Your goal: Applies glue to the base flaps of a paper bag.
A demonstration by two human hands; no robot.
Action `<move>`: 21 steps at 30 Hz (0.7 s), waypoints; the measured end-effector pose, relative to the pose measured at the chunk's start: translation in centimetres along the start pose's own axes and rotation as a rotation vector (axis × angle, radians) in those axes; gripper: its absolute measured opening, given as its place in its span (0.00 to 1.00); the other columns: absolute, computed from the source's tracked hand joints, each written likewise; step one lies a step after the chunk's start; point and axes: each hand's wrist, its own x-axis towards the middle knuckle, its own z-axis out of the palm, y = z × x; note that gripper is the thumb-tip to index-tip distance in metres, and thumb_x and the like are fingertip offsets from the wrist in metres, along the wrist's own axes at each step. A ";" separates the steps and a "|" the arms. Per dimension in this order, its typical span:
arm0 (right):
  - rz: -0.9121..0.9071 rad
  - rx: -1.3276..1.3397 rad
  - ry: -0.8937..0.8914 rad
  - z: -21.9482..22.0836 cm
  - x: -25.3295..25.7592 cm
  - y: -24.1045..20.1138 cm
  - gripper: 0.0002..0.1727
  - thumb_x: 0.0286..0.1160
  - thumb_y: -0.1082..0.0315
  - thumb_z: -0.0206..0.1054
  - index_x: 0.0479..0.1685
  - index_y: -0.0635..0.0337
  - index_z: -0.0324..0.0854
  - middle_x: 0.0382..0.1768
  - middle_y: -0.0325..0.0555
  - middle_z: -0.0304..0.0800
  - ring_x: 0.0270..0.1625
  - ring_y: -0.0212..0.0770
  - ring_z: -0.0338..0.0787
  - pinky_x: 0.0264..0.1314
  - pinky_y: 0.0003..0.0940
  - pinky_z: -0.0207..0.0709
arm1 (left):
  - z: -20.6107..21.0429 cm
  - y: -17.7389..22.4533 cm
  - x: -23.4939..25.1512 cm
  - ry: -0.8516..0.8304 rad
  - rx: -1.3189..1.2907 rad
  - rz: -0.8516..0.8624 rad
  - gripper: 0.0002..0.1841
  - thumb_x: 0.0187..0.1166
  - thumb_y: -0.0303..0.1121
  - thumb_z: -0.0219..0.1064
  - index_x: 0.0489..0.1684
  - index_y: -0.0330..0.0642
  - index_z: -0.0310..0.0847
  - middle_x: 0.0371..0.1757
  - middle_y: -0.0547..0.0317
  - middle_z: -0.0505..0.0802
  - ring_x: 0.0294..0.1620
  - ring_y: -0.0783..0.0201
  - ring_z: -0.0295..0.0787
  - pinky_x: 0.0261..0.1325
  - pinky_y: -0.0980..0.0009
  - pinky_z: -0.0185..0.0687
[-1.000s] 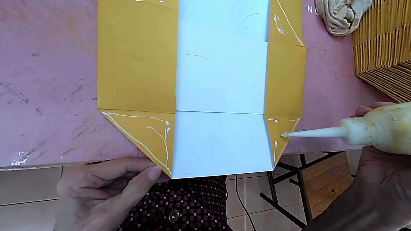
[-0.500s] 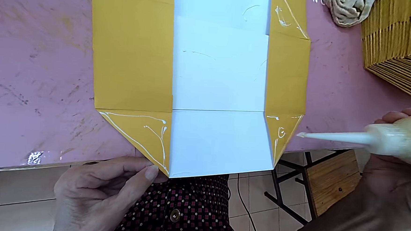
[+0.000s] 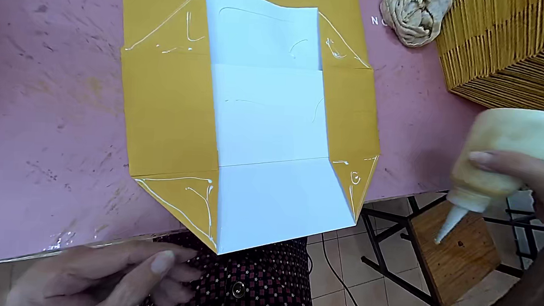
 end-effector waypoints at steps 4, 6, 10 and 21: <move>-0.005 -0.401 -0.025 0.8 1.6 0.1 0.37 0.48 0.30 0.78 0.56 0.43 0.84 0.38 0.38 0.94 0.33 0.37 0.93 0.34 0.43 0.85 | -3.4 1.0 0.6 0.046 0.209 0.078 0.12 0.88 0.35 0.60 0.50 0.43 0.90 0.34 0.71 0.97 0.27 0.78 0.92 0.30 0.82 0.89; 0.012 -0.495 -0.078 1.5 3.3 -0.9 0.44 0.51 0.23 0.71 0.58 0.50 0.84 0.39 0.50 0.93 0.35 0.50 0.92 0.37 0.58 0.80 | -5.4 0.8 1.5 0.124 0.365 0.102 0.12 0.87 0.35 0.61 0.52 0.38 0.89 0.35 0.67 0.96 0.28 0.77 0.89 0.32 0.81 0.86; 0.055 -0.576 -0.158 2.5 5.3 -3.5 0.45 0.55 0.29 0.71 0.55 0.65 0.84 0.38 0.61 0.89 0.37 0.59 0.88 0.39 0.66 0.73 | -13.1 -5.6 2.9 0.294 0.765 0.177 0.17 0.85 0.42 0.62 0.64 0.45 0.84 0.46 0.65 0.92 0.40 0.75 0.86 0.44 0.77 0.79; -0.098 0.132 -0.026 -2.8 -1.0 5.2 0.20 0.66 0.54 0.79 0.55 0.50 0.85 0.36 0.27 0.93 0.33 0.23 0.92 0.32 0.21 0.87 | -8.4 2.0 13.2 0.304 0.995 0.364 0.24 0.81 0.50 0.65 0.62 0.38 0.85 0.54 0.51 0.92 0.51 0.64 0.90 0.51 0.69 0.85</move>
